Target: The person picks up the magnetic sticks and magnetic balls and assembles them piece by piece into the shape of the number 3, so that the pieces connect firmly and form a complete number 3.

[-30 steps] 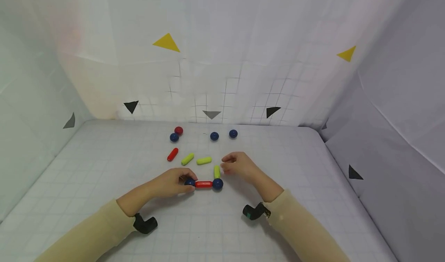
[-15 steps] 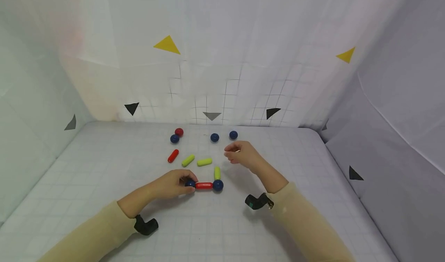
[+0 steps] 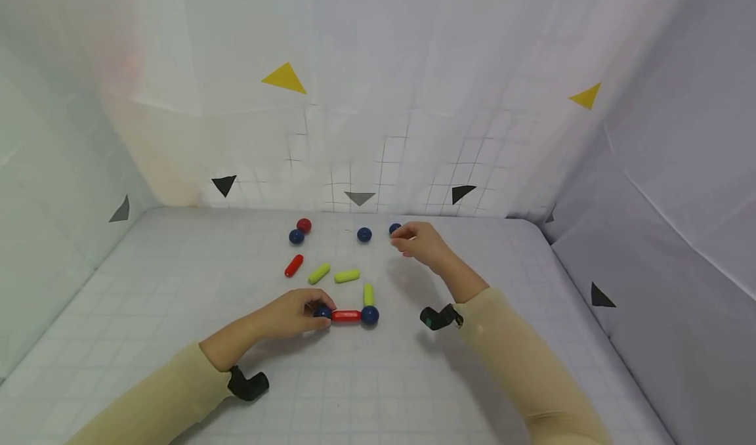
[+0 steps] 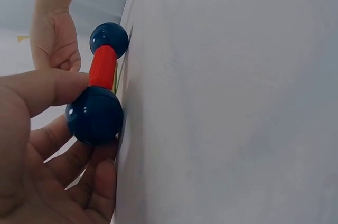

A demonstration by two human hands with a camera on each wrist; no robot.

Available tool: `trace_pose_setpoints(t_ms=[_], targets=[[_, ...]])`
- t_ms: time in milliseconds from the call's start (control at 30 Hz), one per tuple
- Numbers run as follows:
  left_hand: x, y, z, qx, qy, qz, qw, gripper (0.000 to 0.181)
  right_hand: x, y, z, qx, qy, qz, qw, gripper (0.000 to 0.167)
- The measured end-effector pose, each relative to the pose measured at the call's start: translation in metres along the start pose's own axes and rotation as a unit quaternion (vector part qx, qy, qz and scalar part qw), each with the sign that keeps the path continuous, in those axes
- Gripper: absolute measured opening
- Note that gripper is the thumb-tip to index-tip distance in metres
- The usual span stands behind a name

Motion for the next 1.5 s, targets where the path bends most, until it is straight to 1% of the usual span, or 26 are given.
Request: trace_pose_setpoints(t_ms=[133, 233, 333, 500, 633, 767, 1000, 1233, 1333, 1500], targets=[[-0.001, 0.0, 0.0, 0.001, -0.002, -0.001, 1.0, 0.022, -0.005, -0.012, -0.004, -0.002, 0.007, -0.024, 0.9997, 0.034], [-0.001, -0.001, 0.0, 0.001, -0.003, 0.0, 1.0, 0.021, -0.006, -0.02, -0.006, -0.015, 0.009, -0.041, 0.999, 0.03], [0.001, -0.002, 0.0, 0.009, -0.002, 0.001, 1.0, 0.022, -0.007, -0.027, -0.011, -0.029, 0.011, -0.06, 0.9977, 0.026], [0.002, -0.004, 0.002, 0.007, -0.003, 0.001, 1.0, 0.021, -0.009, -0.039, -0.021, -0.045, 0.027, -0.102, 0.9934, 0.022], [0.003, -0.004, 0.004, -0.001, -0.001, 0.0, 1.0, 0.021, -0.01, -0.046, -0.029, -0.043, 0.039, -0.133, 0.9894, 0.026], [0.004, -0.003, 0.003, -0.002, 0.001, 0.001, 1.0, 0.022, -0.01, -0.05, -0.035, -0.024, 0.044, -0.155, 0.9866, 0.032], [0.004, -0.003, 0.003, -0.005, 0.004, 0.003, 1.0, 0.022, -0.006, -0.059, -0.044, -0.005, 0.028, -0.152, 0.988, 0.039], [0.003, -0.001, 0.002, -0.012, 0.004, 0.002, 0.9999, 0.023, -0.001, -0.064, -0.047, 0.015, 0.006, -0.145, 0.9893, 0.048], [0.002, -0.001, 0.001, -0.015, 0.003, 0.002, 0.9999, 0.023, 0.001, -0.066, -0.049, 0.016, -0.004, -0.14, 0.9901, 0.05], [0.001, 0.0, 0.0, -0.017, 0.002, 0.001, 0.9999, 0.022, 0.003, -0.072, -0.054, 0.013, -0.024, -0.132, 0.9909, 0.049]])
Point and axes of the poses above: each hand's wrist, its own y-axis away from the middle knuckle, its own x-axis out of the palm, z = x × y, the point moved 6 cm from there along -y, towards the middle knuckle, and after that the axes turned 3 degrees about -y, right-handed, at the moved point
